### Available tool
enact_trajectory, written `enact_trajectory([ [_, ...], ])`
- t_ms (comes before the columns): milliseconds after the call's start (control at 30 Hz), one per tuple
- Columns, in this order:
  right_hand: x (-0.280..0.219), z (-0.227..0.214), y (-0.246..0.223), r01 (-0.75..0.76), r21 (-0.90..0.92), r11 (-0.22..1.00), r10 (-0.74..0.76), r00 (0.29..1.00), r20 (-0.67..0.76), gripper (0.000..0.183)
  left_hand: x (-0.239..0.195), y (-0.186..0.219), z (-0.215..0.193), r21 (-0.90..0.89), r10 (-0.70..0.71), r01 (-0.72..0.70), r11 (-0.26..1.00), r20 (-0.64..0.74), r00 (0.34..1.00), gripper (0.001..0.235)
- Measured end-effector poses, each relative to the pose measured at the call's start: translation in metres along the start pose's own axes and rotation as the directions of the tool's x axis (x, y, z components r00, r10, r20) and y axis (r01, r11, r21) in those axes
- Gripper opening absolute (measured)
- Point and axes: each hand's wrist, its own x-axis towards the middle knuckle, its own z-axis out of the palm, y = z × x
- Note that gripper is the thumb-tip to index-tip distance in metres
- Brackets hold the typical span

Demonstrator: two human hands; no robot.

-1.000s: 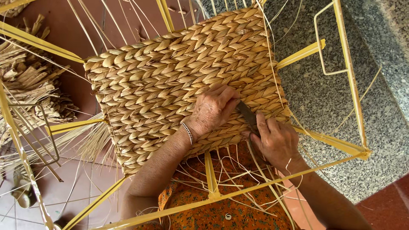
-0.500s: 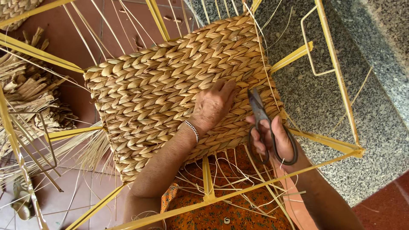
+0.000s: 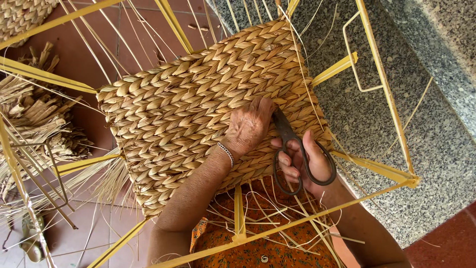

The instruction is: The person wipes a woven basket with a blue cloth, then uses a knife to trim protruding straw along the edges. They flip the basket to work on the underside and continue trimming the edges. The basket is placed on a yellow metal frame during the process.

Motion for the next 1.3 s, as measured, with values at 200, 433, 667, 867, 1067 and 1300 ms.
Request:
enact_trajectory([
  [200,0.009,-0.005,0.001,0.048,-0.002,0.999,-0.048,0.998,0.04,0.083,-0.002,0.0,0.005,-0.01,0.019,-0.02,1.0,-0.051,0.999,0.012],
  [433,0.01,-0.011,0.018,0.178,-0.069,0.982,-0.182,0.982,-0.055,0.074,-0.007,-0.008,0.023,-0.075,-0.049,0.047,0.996,-0.029,0.998,0.008],
  [667,0.002,0.014,0.0,0.349,-0.279,0.895,-0.348,0.936,0.056,0.082,-0.011,-0.065,-0.024,-0.958,-0.538,0.142,0.25,-0.015,0.843,0.012],
  [867,-0.002,0.039,-0.032,0.504,-0.593,0.628,-0.531,0.835,0.147,0.072,-0.015,-0.092,-0.08,-0.988,-0.715,-0.12,0.096,-0.152,0.682,0.017],
  [1067,0.022,0.055,-0.05,0.478,-0.866,0.146,-0.666,0.695,0.271,0.049,-0.032,-0.105,-0.092,-0.993,-0.785,0.01,0.114,-0.084,0.613,0.021],
  [1300,0.051,0.073,-0.069,0.28,-0.881,-0.381,-0.705,0.528,0.473,0.055,-0.019,-0.098,-0.049,-0.426,-0.337,0.125,0.896,-0.469,0.817,0.009],
])
